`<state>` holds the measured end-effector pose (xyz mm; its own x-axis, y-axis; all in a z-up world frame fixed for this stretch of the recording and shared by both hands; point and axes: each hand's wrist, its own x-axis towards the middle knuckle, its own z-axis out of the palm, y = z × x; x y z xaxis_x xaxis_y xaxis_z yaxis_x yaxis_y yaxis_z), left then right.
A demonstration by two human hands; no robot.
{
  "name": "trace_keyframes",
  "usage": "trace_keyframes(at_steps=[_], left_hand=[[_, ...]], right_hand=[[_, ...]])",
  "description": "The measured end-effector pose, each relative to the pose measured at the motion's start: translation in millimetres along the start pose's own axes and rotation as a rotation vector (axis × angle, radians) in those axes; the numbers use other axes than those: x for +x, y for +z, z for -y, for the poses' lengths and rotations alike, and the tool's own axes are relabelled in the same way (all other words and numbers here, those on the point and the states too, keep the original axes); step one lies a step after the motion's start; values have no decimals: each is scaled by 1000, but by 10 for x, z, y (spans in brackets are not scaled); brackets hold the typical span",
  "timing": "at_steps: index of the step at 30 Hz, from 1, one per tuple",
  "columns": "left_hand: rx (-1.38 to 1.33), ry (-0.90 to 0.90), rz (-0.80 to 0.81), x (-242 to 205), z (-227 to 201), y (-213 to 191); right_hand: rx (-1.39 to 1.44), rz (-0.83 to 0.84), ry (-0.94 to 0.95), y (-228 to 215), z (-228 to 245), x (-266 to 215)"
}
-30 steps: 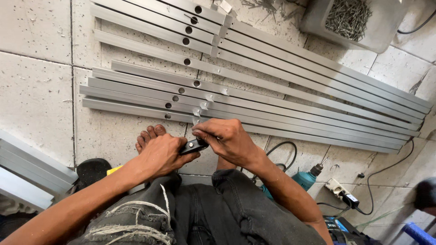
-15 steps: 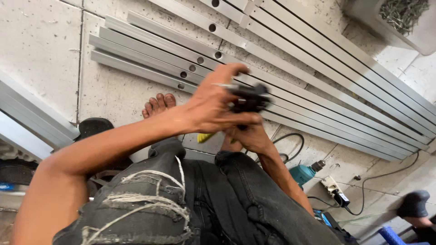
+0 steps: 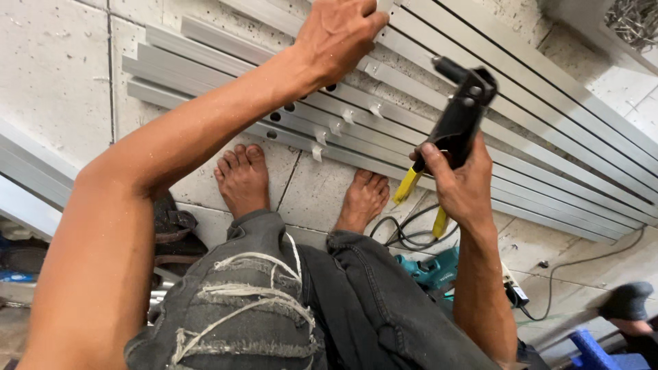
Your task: The person sits on the floor and uses a manual rivet gun to fasten metal brackets onto a series of parallel aluminum profiles. They repeatedly pick up rivets from a container, insert them into the tool, and squeeze the handles to secure the brackets to the profiles.
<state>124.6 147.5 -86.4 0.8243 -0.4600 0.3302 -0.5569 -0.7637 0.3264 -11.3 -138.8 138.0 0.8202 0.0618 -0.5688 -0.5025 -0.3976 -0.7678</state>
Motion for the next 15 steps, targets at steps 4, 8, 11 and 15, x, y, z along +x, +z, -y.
trace_keyframes(at_steps=[4, 8, 11, 15], left_hand=[[27, 67, 63, 21, 53, -75], [-7, 80, 44, 4, 125, 6], [-176, 66, -30, 54, 107, -277], [-450, -13, -61, 1, 67, -505]], right_hand=[[-143, 4, 83, 133, -11, 282], [-353, 15, 92, 164, -87, 414], [-374, 18, 98, 148, -92, 433], [-369, 67, 72, 61, 116, 417]])
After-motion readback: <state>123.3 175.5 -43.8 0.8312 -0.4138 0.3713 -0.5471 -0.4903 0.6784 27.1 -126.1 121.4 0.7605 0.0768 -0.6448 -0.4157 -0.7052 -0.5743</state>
